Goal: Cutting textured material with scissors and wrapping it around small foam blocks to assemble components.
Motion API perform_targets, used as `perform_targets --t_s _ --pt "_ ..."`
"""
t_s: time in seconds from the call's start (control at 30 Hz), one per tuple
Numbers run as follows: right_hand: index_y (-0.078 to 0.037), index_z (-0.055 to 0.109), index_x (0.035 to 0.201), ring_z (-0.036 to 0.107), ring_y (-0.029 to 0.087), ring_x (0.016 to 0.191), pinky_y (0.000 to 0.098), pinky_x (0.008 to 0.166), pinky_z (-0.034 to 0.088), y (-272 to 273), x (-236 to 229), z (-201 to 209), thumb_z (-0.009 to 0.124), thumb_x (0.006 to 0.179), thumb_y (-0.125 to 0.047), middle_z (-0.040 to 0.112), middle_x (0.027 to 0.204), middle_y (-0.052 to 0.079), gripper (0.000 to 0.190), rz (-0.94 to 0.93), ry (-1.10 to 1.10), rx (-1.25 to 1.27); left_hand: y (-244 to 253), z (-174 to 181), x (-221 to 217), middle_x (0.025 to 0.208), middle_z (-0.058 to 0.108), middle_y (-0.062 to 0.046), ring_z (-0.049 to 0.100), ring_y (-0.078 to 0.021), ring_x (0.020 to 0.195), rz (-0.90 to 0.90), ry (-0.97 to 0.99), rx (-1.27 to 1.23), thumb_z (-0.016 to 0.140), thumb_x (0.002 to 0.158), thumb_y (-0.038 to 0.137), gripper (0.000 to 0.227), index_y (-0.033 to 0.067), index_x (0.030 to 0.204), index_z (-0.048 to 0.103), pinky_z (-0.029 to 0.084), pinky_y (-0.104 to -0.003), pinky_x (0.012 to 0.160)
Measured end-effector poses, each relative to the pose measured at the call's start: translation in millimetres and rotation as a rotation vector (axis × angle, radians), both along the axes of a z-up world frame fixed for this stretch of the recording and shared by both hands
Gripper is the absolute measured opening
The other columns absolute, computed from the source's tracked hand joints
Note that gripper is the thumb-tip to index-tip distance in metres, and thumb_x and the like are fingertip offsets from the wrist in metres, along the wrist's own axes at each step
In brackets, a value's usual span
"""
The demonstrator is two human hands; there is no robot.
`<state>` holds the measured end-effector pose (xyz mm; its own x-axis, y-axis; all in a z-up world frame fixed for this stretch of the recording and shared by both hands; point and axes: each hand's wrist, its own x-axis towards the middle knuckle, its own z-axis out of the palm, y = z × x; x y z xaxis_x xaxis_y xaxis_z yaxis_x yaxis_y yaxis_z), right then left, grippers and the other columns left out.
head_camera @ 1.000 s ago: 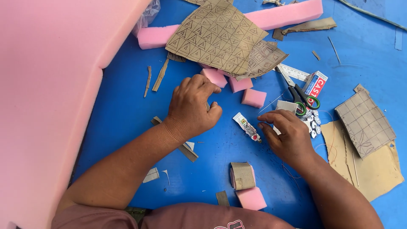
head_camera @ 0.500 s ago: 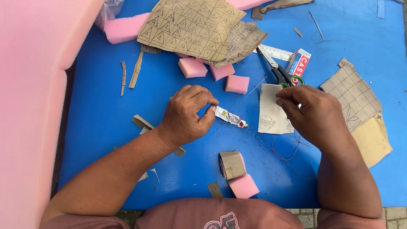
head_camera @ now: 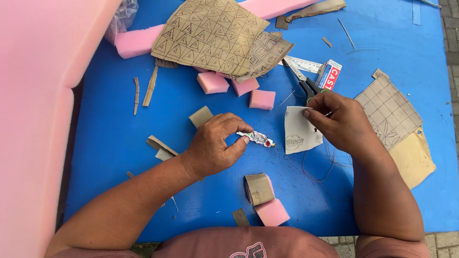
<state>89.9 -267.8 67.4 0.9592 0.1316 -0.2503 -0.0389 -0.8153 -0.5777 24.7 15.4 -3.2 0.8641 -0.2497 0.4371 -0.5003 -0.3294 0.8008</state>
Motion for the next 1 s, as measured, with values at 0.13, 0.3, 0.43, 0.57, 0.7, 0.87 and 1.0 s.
perform_targets --t_s 0.13,0.3,0.43,0.57,0.7,0.87,1.0 --pt "-0.007 0.068 0.098 0.053 0.01 0.064 0.0244 0.054 0.044 -6.4 -15.5 -2.7 0.071 0.097 -0.012 0.065 0.076 0.004 0.006 0.074 0.053 0.433 -4.9 11.6 -10.0 0.104 0.071 -0.01 0.07 -0.0242 0.096 -0.029 0.019 -0.077 0.068 0.089 0.01 0.022 0.0081 0.111 0.068 0.057 -0.037 0.086" --pt "-0.002 0.065 0.103 0.074 0.016 0.07 0.0208 0.063 0.062 3.3 -59.2 3.4 0.072 0.089 -0.002 0.074 0.09 0.015 0.016 0.178 0.032 0.917 -18.9 29.6 -29.7 0.133 0.066 -0.009 0.067 -0.0221 0.117 -0.197 0.357 -0.077 0.087 0.072 0.04 0.089 0.0113 0.147 0.049 0.055 -0.035 0.095" --pt "0.0 0.067 0.108 0.074 0.016 0.083 0.0253 0.076 0.064 -6.7 -49.0 4.1 0.075 0.086 0.0 0.074 0.101 0.014 0.023 0.203 0.018 0.953 -19.3 34.0 -33.6 0.08 0.07 -0.002 0.063 -0.0151 0.071 -0.233 0.313 -0.133 0.071 0.089 0.009 0.004 0.0096 0.092 0.072 0.05 -0.032 0.065" --pt "-0.004 0.067 0.109 0.06 0.012 0.075 0.0231 0.07 0.051 -37.2 -9.2 10.3 0.071 0.101 -0.006 0.069 0.093 0.008 0.01 -0.049 -0.289 0.446 -3.8 37.8 -18.9 0.096 0.069 -0.008 0.061 -0.0201 0.087 -0.033 0.153 -0.183 0.072 0.091 0.004 0.009 0.0029 0.1 0.071 0.054 -0.033 0.072" --pt "-0.023 0.076 0.101 0.065 0.027 0.099 0.0467 0.078 0.047 -34.9 18.0 9.3 0.063 0.095 -0.036 0.074 0.104 0.001 0.019 -0.02 -0.114 -0.526 11.8 34.2 -8.8 0.111 0.052 -0.006 0.049 -0.0263 0.102 0.291 -0.235 0.096 0.086 0.091 0.014 0.022 0.0273 0.107 0.078 0.046 -0.037 0.089" --pt "-0.023 0.071 0.117 0.065 0.037 0.111 0.0543 0.079 0.051 -12.8 23.9 -2.8 0.057 0.091 -0.077 0.066 0.124 0.007 0.061 -0.023 -0.002 -0.711 17.9 25.1 -2.0 0.089 0.056 -0.005 0.052 -0.0213 0.078 0.251 -0.248 0.058 0.075 0.097 0.0 0.028 0.0174 0.118 0.073 0.046 -0.035 0.068" --pt "-0.027 0.071 0.127 0.066 0.034 0.118 0.0522 0.088 0.05 0.4 23.7 6.3 0.056 0.093 -0.071 0.069 0.13 0.006 0.058 -0.038 0.121 -0.756 15.9 15.2 3.4 0.123 0.073 -0.017 0.072 -0.0323 0.117 0.066 -0.101 -0.15 0.051 0.095 -0.013 0.039 0.0042 0.125 0.069 0.064 -0.039 0.096"
